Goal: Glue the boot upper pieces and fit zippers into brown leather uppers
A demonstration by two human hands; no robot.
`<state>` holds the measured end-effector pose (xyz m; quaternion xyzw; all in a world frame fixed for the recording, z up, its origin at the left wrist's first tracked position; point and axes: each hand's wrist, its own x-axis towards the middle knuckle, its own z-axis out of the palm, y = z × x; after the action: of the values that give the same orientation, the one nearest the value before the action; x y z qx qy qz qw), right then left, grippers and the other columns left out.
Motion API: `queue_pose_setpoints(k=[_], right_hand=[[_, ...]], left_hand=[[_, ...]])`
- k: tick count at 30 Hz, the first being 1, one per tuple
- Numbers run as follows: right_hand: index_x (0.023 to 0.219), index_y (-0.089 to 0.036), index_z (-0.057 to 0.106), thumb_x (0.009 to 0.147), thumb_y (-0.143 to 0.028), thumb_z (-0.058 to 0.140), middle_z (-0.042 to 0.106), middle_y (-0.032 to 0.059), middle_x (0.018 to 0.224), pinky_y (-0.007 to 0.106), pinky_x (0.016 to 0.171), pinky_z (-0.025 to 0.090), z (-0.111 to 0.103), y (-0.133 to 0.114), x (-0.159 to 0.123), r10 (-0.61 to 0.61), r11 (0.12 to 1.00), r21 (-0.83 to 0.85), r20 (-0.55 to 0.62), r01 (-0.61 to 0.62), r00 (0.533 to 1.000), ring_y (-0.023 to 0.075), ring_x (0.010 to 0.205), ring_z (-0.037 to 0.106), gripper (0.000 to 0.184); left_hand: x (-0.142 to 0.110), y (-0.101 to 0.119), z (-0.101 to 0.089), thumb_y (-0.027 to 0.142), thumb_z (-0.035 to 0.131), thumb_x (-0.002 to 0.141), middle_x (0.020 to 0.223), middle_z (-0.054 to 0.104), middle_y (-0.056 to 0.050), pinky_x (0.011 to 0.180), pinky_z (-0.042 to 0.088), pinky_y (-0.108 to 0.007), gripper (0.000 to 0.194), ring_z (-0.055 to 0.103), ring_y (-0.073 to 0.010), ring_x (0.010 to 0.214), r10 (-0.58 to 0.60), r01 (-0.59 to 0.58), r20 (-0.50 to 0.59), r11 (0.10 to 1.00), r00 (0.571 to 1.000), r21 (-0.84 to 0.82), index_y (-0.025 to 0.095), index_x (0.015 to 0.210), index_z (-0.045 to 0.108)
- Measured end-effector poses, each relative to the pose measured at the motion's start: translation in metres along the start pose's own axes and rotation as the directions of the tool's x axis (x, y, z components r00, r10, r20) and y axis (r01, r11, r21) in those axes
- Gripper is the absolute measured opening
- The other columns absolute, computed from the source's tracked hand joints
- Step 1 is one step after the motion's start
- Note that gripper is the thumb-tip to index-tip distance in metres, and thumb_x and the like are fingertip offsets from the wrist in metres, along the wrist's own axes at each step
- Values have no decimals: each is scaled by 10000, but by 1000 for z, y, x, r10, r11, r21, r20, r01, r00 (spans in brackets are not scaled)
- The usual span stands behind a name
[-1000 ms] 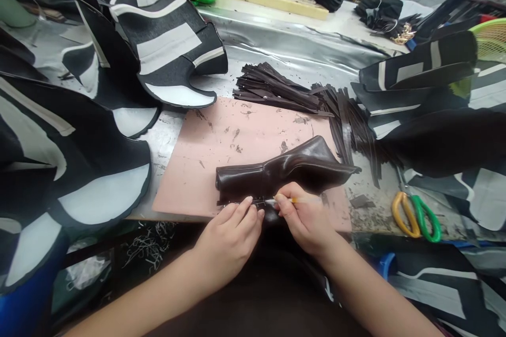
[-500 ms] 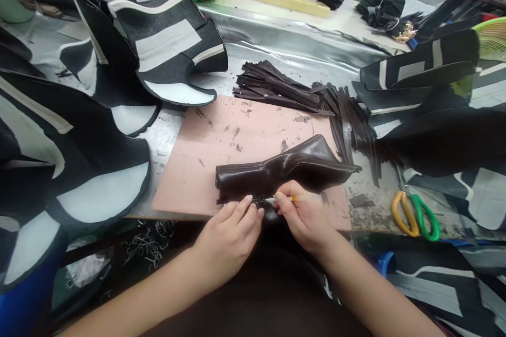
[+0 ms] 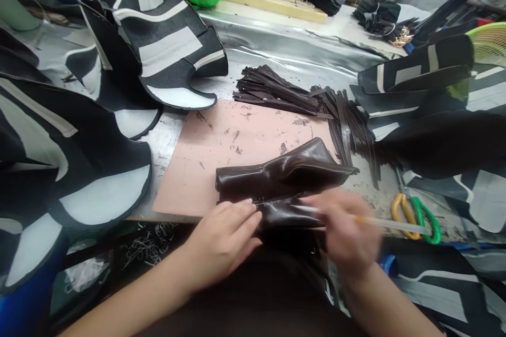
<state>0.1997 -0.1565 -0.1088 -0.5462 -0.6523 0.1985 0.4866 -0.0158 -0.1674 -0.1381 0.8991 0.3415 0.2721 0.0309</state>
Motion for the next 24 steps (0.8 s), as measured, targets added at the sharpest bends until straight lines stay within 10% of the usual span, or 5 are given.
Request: queue_pose_setpoints(k=[4,8,13,18,24], right_hand=[[533,-235,378,788,-279,385,409,-6,472,276,439,321,-45,28,15,149,902,-377,-185,-210,971,154,433,411,260],[633,-223,483,710,-373,512,441,-13,459,262,392,260,-64,61,22,386,626,-730,-14,-273,922,157,388,369,170],[920,-178,552,708,-273,488,597,63,818,327,609,460,-44,61,21,165,887,-458,187,-62,968,194,662,551,241],[886,-170,613,677,-289,557,631,88,859,400,733,490,-23,40,20,222,974,-103,270,-201,937,258,851,585,247],[818,-166,610,636,-263,447,634,67,636,353,530,516,-16,20,6,351,671,554,348,-493,869,251,667,633,262]], left_hand=[[-1,-22,-20,266,591,784,863,624,-72,722,506,-306,171,596,-184,819,-307,321,-231,947,923,26,145,902,564],[13,-35,-23,427,575,760,740,642,-22,511,498,-258,269,609,-173,630,-560,578,165,811,812,-95,172,844,596],[28,-29,-16,361,537,779,827,691,-70,623,547,-315,256,657,-220,740,-613,729,410,472,676,-496,152,905,616],[15,-24,-17,313,497,804,912,685,-120,678,550,-380,370,657,-243,781,-535,630,493,97,686,-771,123,1114,561],[-21,-28,-28,300,230,906,739,690,-106,621,545,-346,469,653,-215,656,-436,413,109,699,893,-584,137,1314,391]])
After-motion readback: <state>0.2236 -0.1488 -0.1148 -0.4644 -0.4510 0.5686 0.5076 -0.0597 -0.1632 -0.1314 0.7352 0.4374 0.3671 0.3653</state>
